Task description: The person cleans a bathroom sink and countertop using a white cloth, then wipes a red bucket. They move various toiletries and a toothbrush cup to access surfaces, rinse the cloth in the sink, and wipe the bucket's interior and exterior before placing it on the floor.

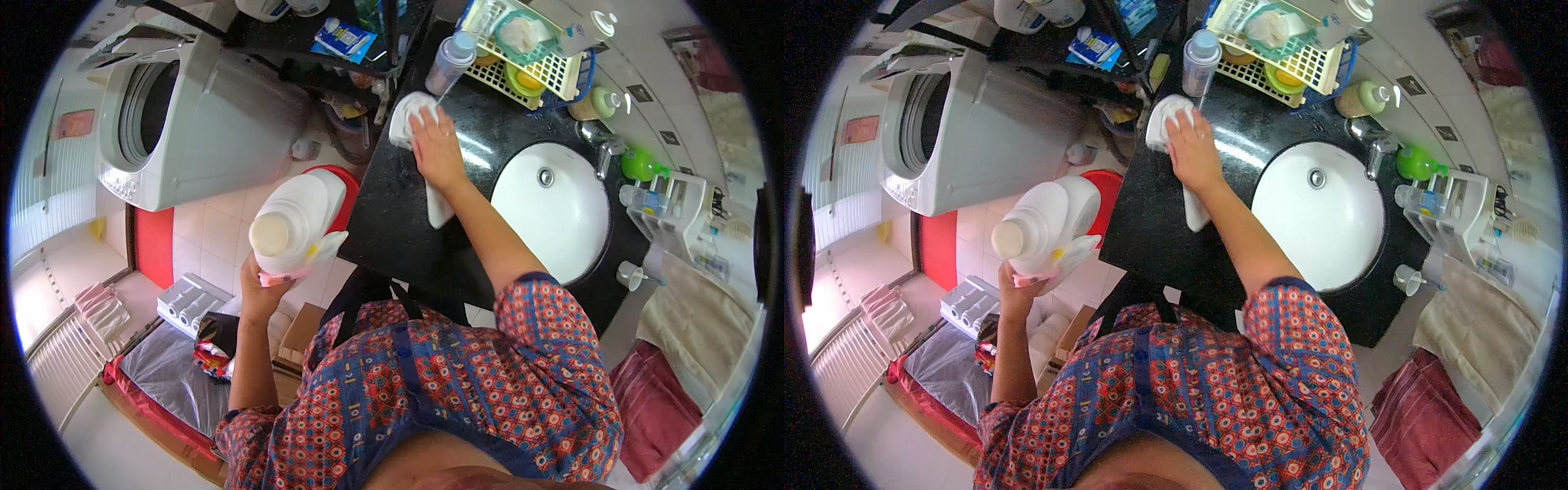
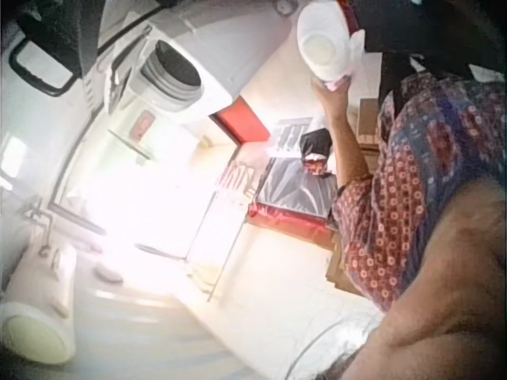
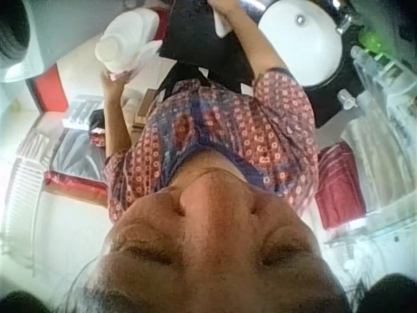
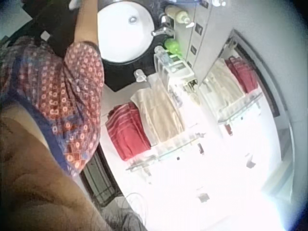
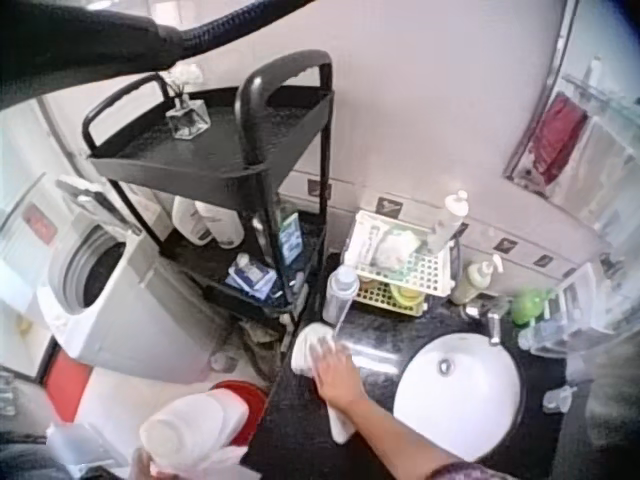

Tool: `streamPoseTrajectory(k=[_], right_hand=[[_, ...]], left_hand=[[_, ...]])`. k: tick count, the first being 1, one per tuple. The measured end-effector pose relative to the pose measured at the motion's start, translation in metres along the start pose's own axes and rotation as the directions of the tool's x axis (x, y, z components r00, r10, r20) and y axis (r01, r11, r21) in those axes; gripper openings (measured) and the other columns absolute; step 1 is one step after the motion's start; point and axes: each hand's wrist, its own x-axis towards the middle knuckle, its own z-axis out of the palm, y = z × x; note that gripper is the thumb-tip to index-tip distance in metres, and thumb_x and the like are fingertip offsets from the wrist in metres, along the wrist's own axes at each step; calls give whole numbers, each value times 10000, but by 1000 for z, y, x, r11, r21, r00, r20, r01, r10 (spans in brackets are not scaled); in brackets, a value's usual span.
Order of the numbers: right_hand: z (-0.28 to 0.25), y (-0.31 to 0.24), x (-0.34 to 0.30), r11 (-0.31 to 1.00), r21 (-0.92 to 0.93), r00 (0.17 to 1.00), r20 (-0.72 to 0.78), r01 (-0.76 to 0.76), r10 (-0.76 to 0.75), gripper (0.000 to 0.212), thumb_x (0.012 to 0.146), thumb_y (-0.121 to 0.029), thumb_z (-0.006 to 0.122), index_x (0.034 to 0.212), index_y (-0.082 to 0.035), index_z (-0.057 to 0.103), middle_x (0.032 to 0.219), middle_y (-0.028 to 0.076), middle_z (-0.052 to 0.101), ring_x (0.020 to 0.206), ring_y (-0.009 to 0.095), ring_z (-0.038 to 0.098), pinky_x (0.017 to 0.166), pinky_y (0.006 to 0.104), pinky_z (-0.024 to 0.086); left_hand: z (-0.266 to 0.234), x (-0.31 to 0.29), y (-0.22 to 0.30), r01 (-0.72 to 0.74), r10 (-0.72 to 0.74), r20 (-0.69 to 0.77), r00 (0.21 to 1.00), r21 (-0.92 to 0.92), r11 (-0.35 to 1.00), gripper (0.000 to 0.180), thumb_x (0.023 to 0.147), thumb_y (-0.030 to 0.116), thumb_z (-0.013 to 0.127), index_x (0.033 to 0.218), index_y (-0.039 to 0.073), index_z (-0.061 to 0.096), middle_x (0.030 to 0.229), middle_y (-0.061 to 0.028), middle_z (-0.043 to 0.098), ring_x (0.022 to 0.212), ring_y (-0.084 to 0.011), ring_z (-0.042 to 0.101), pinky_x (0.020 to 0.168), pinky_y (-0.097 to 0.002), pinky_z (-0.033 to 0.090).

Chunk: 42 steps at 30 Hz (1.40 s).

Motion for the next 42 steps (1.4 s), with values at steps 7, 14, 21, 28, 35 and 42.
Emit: streamPoseTrajectory(k=[7, 14, 21, 28, 35, 42], right_hand=[[12, -143, -88, 927, 292, 868, 366, 236, -336, 452, 797, -125, 540, 1240, -36, 517, 1370, 167, 403, 1284, 372, 366, 1047, 468, 316], [-12, -66, -80, 876, 299, 756, 446, 379, -480, 407, 815, -109, 523, 1222, -111, 524, 1310, 134, 475, 1259, 355, 417, 1027, 468, 359], [4, -43, -43, 997, -74, 915, 403, 12, 19, 321, 809, -133, 550, 1113, -48, 606, 1276, 158, 511, 1226, 367, 440, 1017, 475, 360], [-31, 30, -110, 998, 61, 993, 117, 26, -34, 522, 728, -29, 606, 1239, -101, 530, 1308, 144, 480, 1227, 402, 419, 1011, 487, 357], [-50, 150, -95, 915, -212, 937, -136, -345, 321, 483, 751, -21, 550, 1225, -119, 555, 1295, 109, 504, 1117, 363, 468, 918, 472, 388], [-66, 245, -42, 856, -384, 931, -253, -345, 262, 430, 791, -65, 526, 1220, -51, 550, 1289, 145, 517, 1127, 345, 484, 919, 434, 389]], left_hand=[[-20, 5, 10, 9, -12, -58, 998, -54, 999, 506, 638, 26, 799, 1099, -8, 592, 1013, -91, 664, 882, -168, 636, 787, -316, 524], [-14, 20, 12, -18, 19, 12, 1000, -64, 998, 542, 635, 32, 800, 1125, -9, 573, 1024, -96, 659, 887, -176, 635, 790, -322, 523], [47, 23, 8, -29, 33, 33, 999, -100, 995, 414, 658, -3, 777, 1039, -16, 615, 987, -73, 667, 877, -144, 624, 782, -297, 506], [114, 23, 11, 43, -26, 108, 994, -159, 986, 434, 665, 7, 789, 1054, -23, 598, 1009, -81, 655, 890, -150, 616, 801, -296, 499], [159, 34, 0, -73, 80, 37, 996, -167, 983, 455, 680, 7, 782, 1084, -31, 576, 1048, -88, 636, 924, -161, 604, 822, -293, 488], [179, 29, -2, -191, 196, -72, 978, 65, 979, 478, 732, 10, 727, 1162, -18, 521, 1144, -136, 581, 1040, -224, 561, 907, -332, 436]])
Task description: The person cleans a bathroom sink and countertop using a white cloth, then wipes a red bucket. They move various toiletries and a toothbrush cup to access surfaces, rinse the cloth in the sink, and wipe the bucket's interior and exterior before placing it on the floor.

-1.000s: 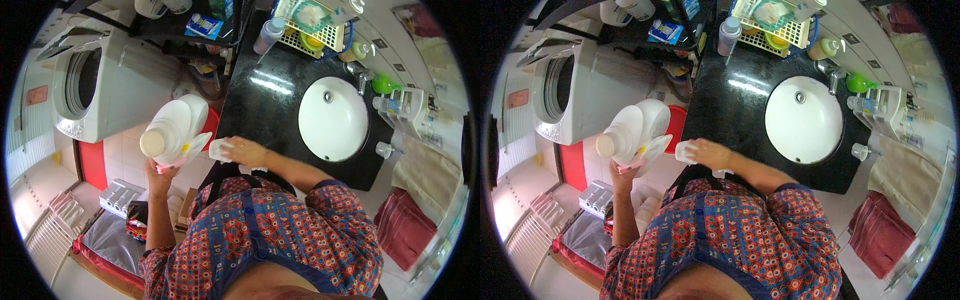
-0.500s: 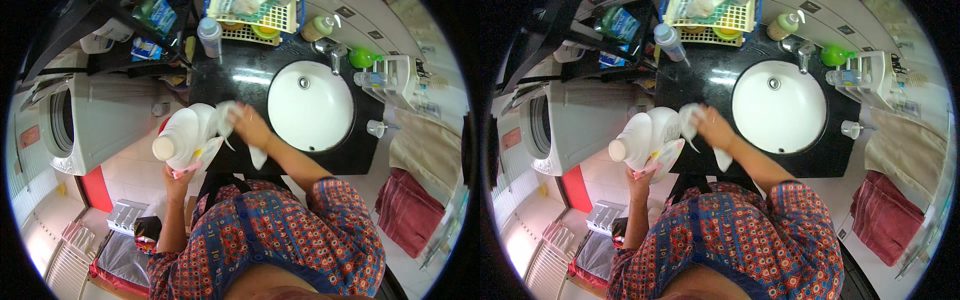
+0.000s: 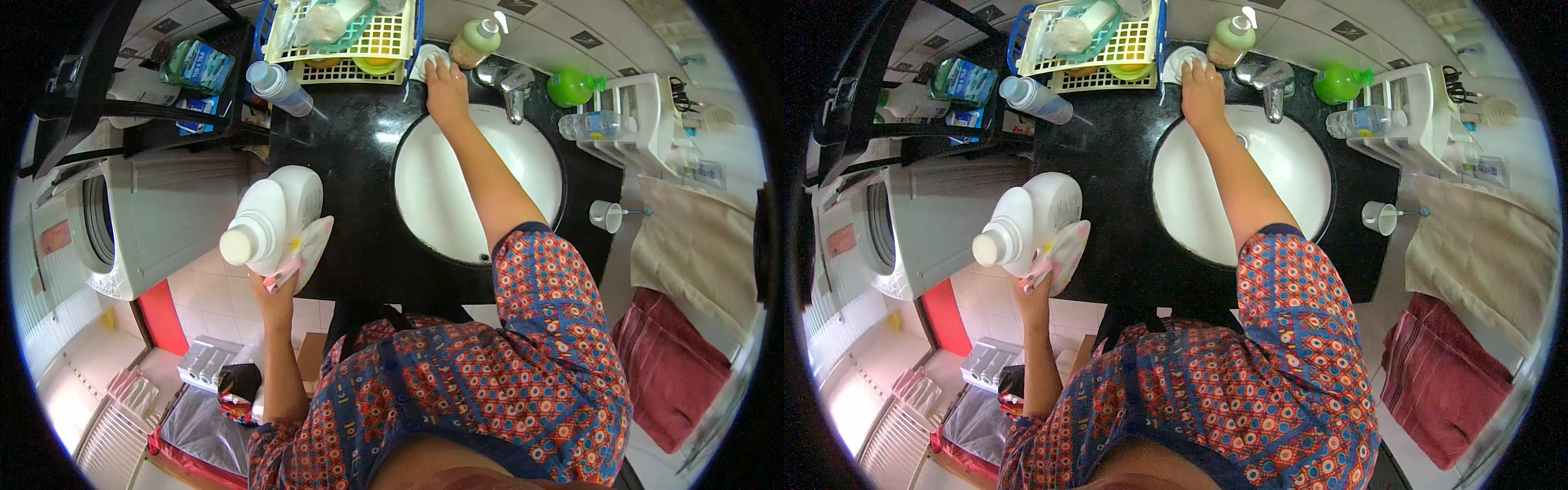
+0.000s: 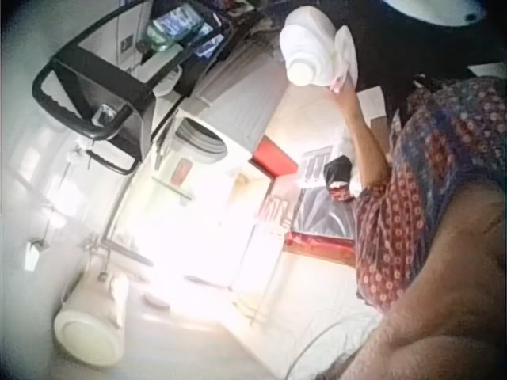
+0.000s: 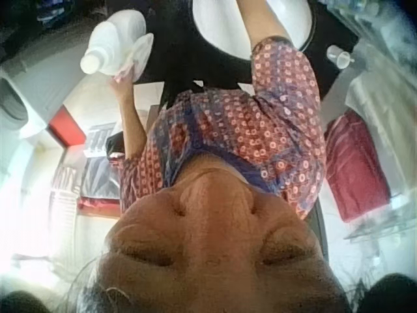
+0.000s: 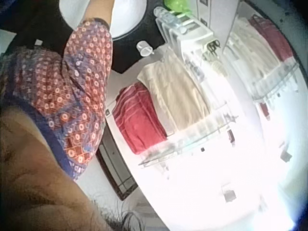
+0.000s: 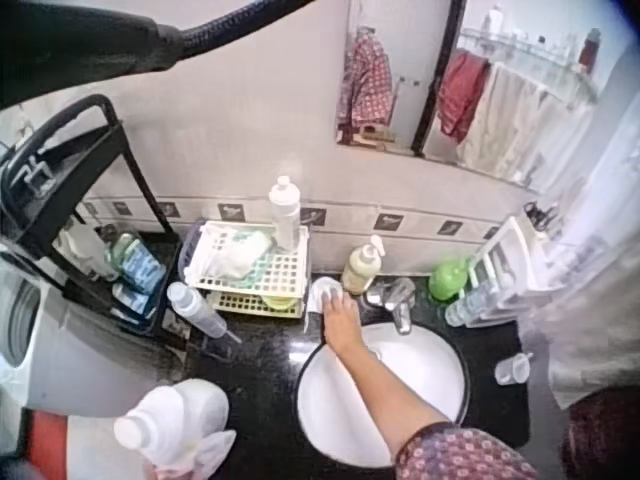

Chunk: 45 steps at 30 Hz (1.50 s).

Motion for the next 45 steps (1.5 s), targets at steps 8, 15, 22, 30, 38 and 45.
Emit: streamPoseTrajectory(k=[8, 15, 22, 30, 38, 45], right_hand=[[-13, -5, -61, 963, 208, 983, 20, 172, -180, 456, 766, -25, 513, 1221, -38, 537, 1272, 165, 525, 1047, 364, 511, 860, 440, 433], [10, 0, 26, 996, 91, 996, 94, -16, 7, 399, 841, -103, 467, 1224, -31, 553, 1230, 162, 552, 1017, 315, 519, 803, 391, 430], [-14, -4, -34, 974, 91, 970, 109, 209, -218, 416, 817, -95, 489, 1223, -44, 561, 1240, 150, 551, 1031, 320, 517, 797, 399, 434], [-44, -42, -57, 975, 126, 959, 192, 185, -207, 406, 795, -82, 520, 1189, -10, 578, 1214, 175, 550, 979, 311, 530, 766, 388, 451], [-26, -101, -37, 918, 334, 957, 113, 216, -266, 434, 817, -131, 555, 1236, -25, 526, 1312, 165, 478, 1140, 341, 457, 936, 421, 399], [-60, -113, -50, 855, 515, 997, -4, 65, -73, 526, 783, -189, 679, 1267, -89, 499, 1340, 190, 421, 1241, 457, 362, 1015, 503, 333]], left_hand=[[17, -92, -6, 328, -301, -132, 944, 336, 883, 332, 838, 88, 617, 1156, 0, 578, 1123, -170, 614, 1032, -253, 597, 886, -353, 461], [84, -43, 53, -545, 392, 380, 838, 548, 635, 544, 737, 10, 620, 1267, 30, 499, 1261, -168, 536, 1158, -351, 519, 974, -423, 434], [111, -55, 57, -707, 538, 458, 708, 449, 547, 459, 770, 28, 591, 1226, 50, 544, 1272, -123, 540, 1171, -329, 520, 994, -449, 418], [112, -54, -4, -633, 30, 682, 731, 661, 404, 821, 753, 231, 692, 1444, 86, 274, 1487, -162, 263, 1359, -395, 247, 1084, -573, 210], [48, 37, 227, -582, 420, 404, 812, 522, 623, 446, 749, 48, 713, 1178, 81, 593, 1237, -110, 579, 1092, -265, 583, 857, -337, 496], [24, 198, 219, -565, 367, 440, 820, 725, 393, 438, 796, 259, 683, 1178, 63, 595, 1030, -191, 619, 982, -350, 588, 846, -410, 462]])
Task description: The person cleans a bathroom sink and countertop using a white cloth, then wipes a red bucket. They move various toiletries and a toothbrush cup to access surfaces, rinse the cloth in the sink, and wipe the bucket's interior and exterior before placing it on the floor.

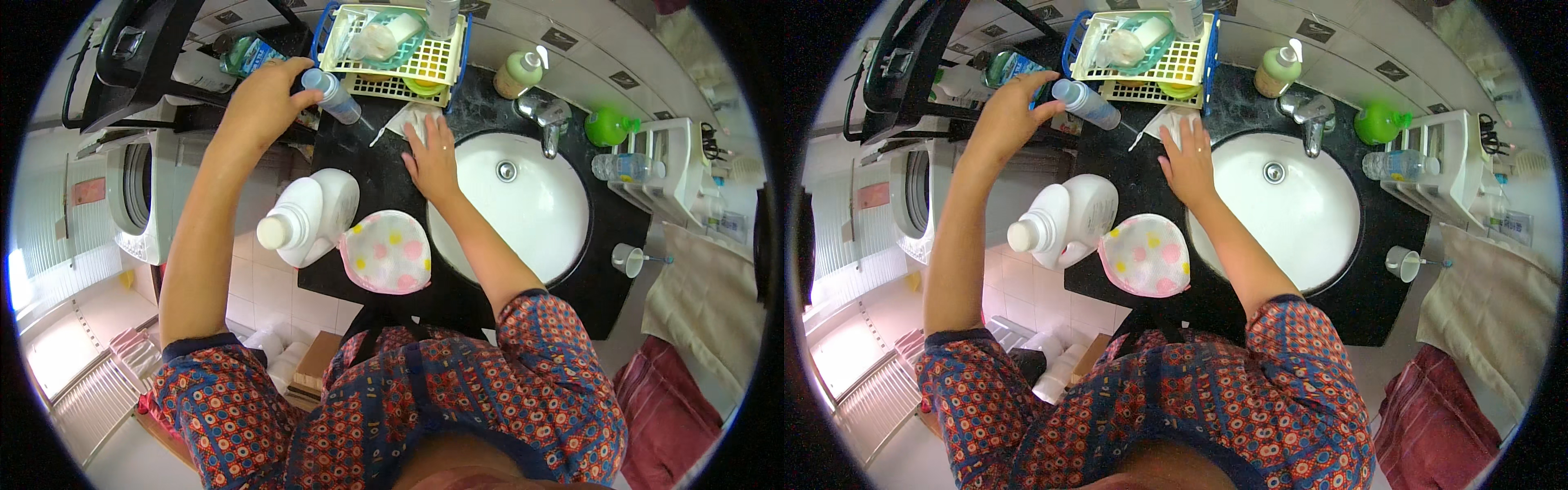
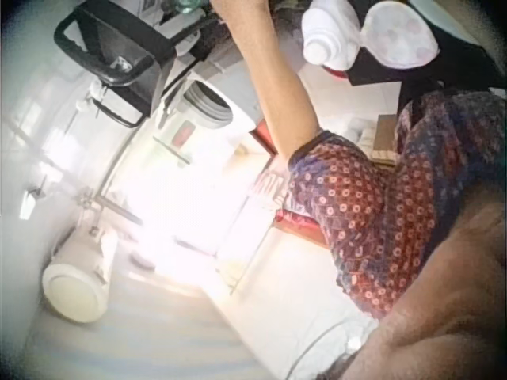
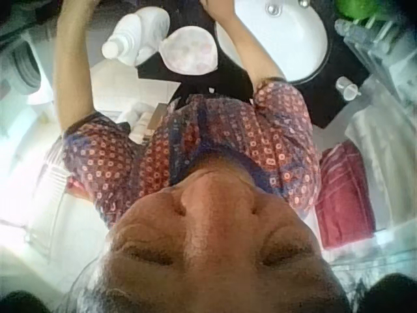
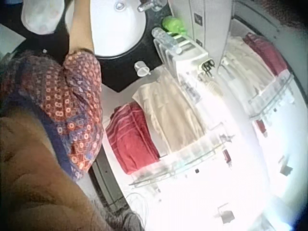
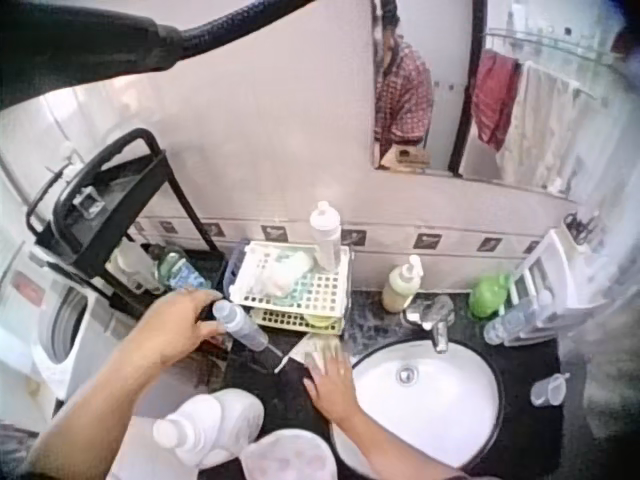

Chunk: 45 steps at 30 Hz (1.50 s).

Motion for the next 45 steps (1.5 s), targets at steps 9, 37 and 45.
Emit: streamPoseTrajectory(k=[9, 37, 45], right_hand=[[46, 14, 38, 994, -112, 999, 33, -17, 21, 437, 829, -92, 542, 1257, -20, 492, 1299, 202, 458, 1187, 397, 420, 1000, 501, 334], [103, -36, 77, 910, 233, 919, 121, 342, -376, 365, 828, -95, 513, 1189, -69, 562, 1324, 186, 478, 1276, 341, 408, 1042, 458, 338], [63, -20, 34, 928, 204, 910, 215, 312, -354, 397, 790, -36, 537, 1185, -66, 562, 1294, 181, 505, 1209, 358, 461, 1011, 466, 352]], left_hand=[[36, 19, -3, 17, -17, 2, 1000, -152, 988, 362, 756, 107, 711, 1090, 58, 580, 990, -182, 589, 934, -354, 594, 789, -410, 482], [-2, -64, -8, 51, -61, -41, 997, -216, 975, 333, 758, 23, 685, 1077, 64, 597, 935, -115, 546, 750, -273, 581, 662, -347, 496], [-3, -62, -11, 43, -49, -16, 999, -265, 963, 329, 754, 27, 691, 1070, 61, 604, 937, -109, 549, 774, -250, 584, 669, -343, 499]])
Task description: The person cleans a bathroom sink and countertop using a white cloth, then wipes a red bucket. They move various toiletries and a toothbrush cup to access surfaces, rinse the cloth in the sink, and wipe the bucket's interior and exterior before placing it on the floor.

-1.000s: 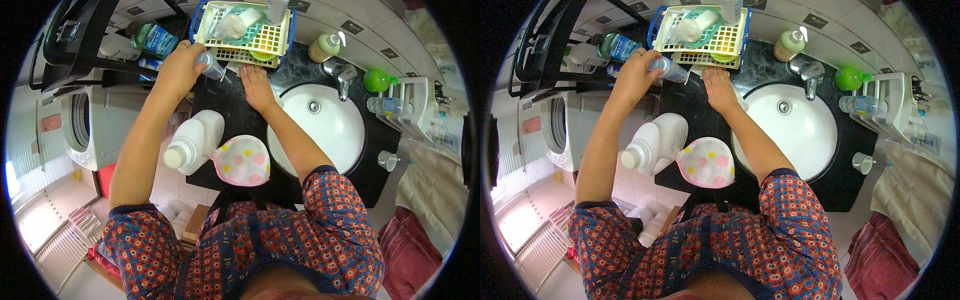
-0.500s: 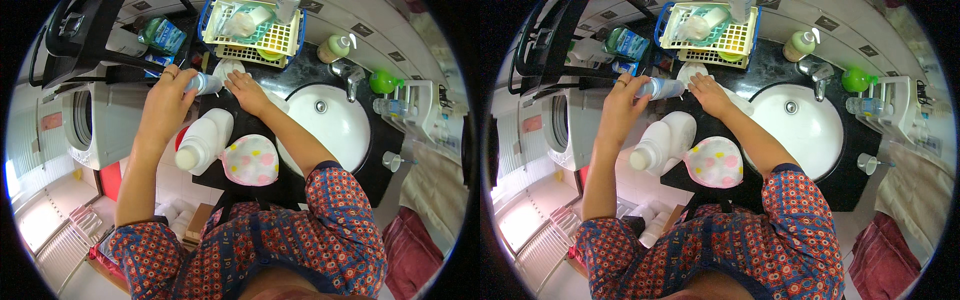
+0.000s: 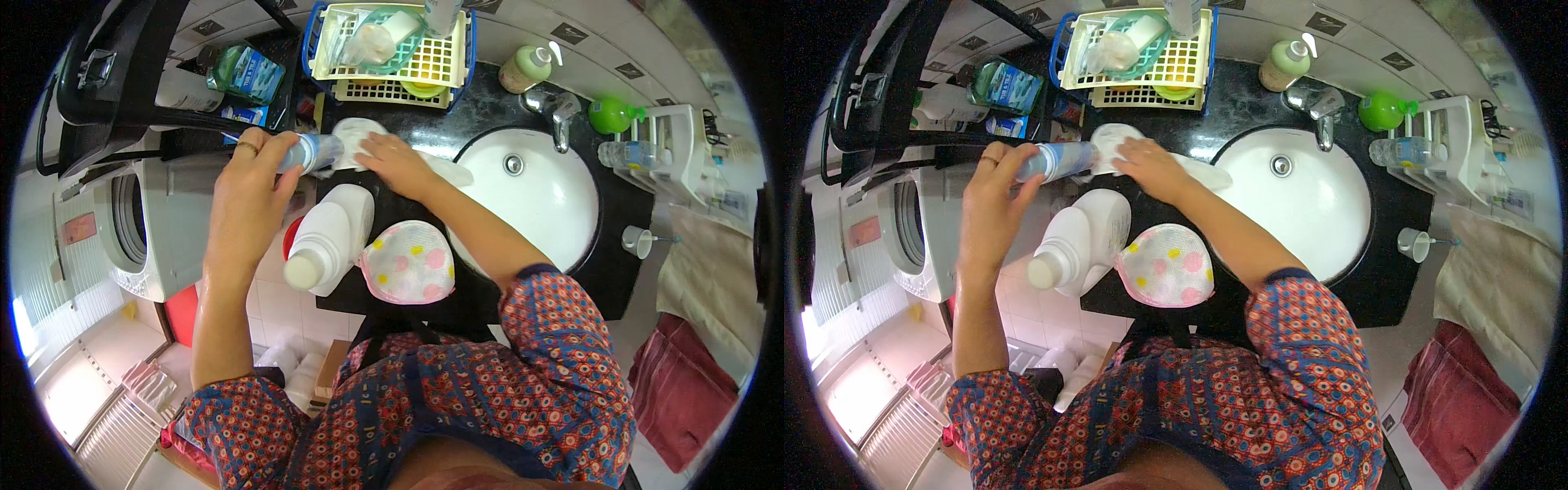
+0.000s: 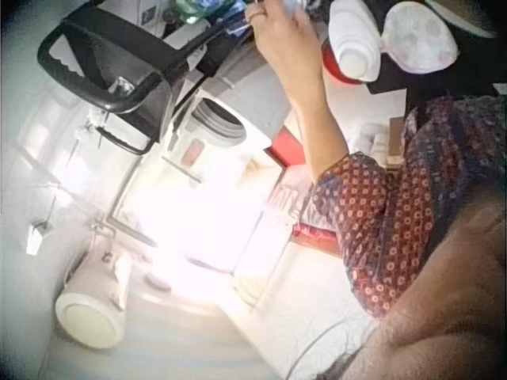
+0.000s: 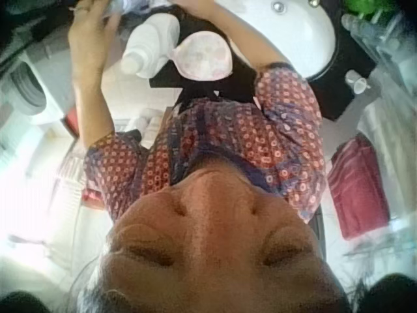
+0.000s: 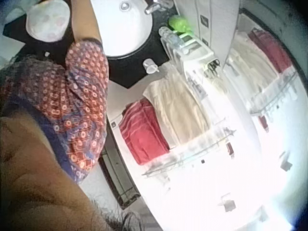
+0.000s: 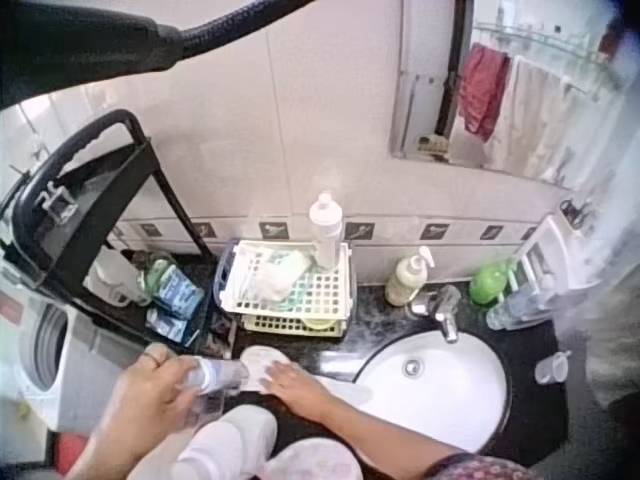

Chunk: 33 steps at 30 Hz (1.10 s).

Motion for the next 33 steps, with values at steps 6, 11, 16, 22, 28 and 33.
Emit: streamPoseTrajectory(k=[6, 11, 16, 22, 28, 33], right_hand=[[-34, 20, -55, 887, -246, 909, -252, -391, 331, 462, 719, 15, 551, 1169, -87, 567, 1251, 147, 540, 1173, 311, 496, 928, 434, 399], [-50, 26, -79, 952, -158, 955, -181, -262, 233, 467, 715, 53, 543, 1148, -115, 590, 1208, 91, 574, 1136, 297, 507, 907, 415, 404], [-61, 14, -98, 922, -184, 935, -175, -340, 309, 409, 729, 22, 549, 1109, -110, 621, 1179, 86, 589, 1094, 280, 519, 858, 412, 416], [-82, 78, -70, 760, -300, 810, -334, -576, 482, 461, 711, 45, 532, 1130, -118, 633, 1180, 112, 585, 1039, 309, 525, 796, 413, 428], [-89, 110, -34, 645, -480, 799, -257, -594, 544, 410, 815, -98, 497, 1200, -201, 591, 1044, 78, 561, 1000, 258, 520, 803, 387, 409], [-87, 77, -67, 747, -466, 868, -109, -475, 484, 441, 839, -108, 471, 1253, -233, 560, 1053, 85, 551, 994, 274, 523, 782, 399, 417]], left_hand=[[28, 31, -3, -197, 196, -43, 980, -6, 980, 301, 763, 62, 686, 1055, 56, 612, 933, -126, 547, 759, -263, 597, 666, -346, 501], [48, 61, -5, -215, 215, 13, 976, 23, 976, 312, 761, 68, 686, 1065, 51, 615, 940, -131, 562, 719, -264, 613, 667, -342, 506], [59, 78, -3, -177, 177, 49, 983, -4, 984, 338, 760, 93, 695, 1090, 67, 624, 978, -144, 575, 777, -294, 615, 711, -364, 499], [64, 84, -8, -110, 112, 77, 991, -36, 993, 395, 775, 138, 700, 1156, 93, 610, 1024, -145, 571, 837, -305, 613, 751, -377, 493], [63, 88, 6, -176, 174, 73, 982, 10, 984, 432, 786, 161, 692, 1204, 126, 593, 1079, -94, 573, 858, -279, 594, 766, -366, 485], [63, 86, -7, -176, 174, 66, 983, 18, 984, 429, 796, 162, 683, 1215, 149, 594, 1104, -90, 575, 874, -258, 602, 774, -359, 483]])
